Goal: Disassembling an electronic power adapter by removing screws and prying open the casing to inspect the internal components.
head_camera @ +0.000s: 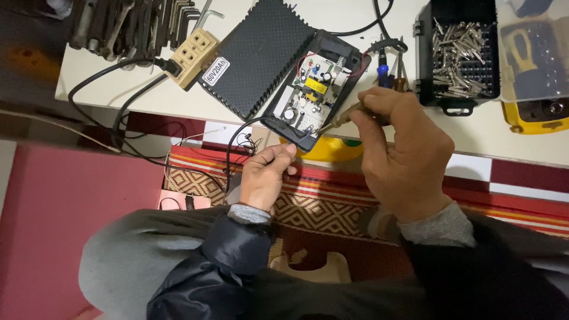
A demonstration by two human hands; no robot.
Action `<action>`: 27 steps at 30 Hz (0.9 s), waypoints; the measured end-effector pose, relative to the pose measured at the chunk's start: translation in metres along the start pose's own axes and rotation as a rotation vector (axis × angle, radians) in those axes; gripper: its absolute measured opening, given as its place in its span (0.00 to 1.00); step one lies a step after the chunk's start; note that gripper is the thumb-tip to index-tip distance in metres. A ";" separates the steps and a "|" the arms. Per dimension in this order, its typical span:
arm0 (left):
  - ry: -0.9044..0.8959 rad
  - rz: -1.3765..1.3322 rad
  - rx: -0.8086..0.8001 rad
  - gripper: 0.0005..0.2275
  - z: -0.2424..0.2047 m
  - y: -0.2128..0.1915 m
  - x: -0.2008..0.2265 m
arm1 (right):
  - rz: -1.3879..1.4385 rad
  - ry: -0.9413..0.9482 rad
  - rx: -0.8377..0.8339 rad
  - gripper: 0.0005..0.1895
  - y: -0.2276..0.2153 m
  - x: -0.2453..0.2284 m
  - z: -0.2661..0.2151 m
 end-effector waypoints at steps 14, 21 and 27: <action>0.022 -0.026 -0.016 0.08 0.002 0.000 -0.001 | 0.189 0.117 -0.036 0.17 0.007 0.009 0.003; 0.011 -0.013 -0.009 0.08 0.003 -0.002 -0.003 | 0.185 0.130 -0.017 0.18 0.010 0.009 0.003; 0.012 -0.018 -0.014 0.08 0.002 0.000 -0.001 | 0.140 0.099 0.014 0.15 0.009 0.008 0.000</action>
Point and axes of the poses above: each hand's wrist, its own z-axis towards the middle knuckle, its own y-axis out of the palm, x = y × z, the point moved 9 cm from there along z, towards the middle knuckle, and after that the axes turned 5 degrees about -z, right-handed, at the moved point
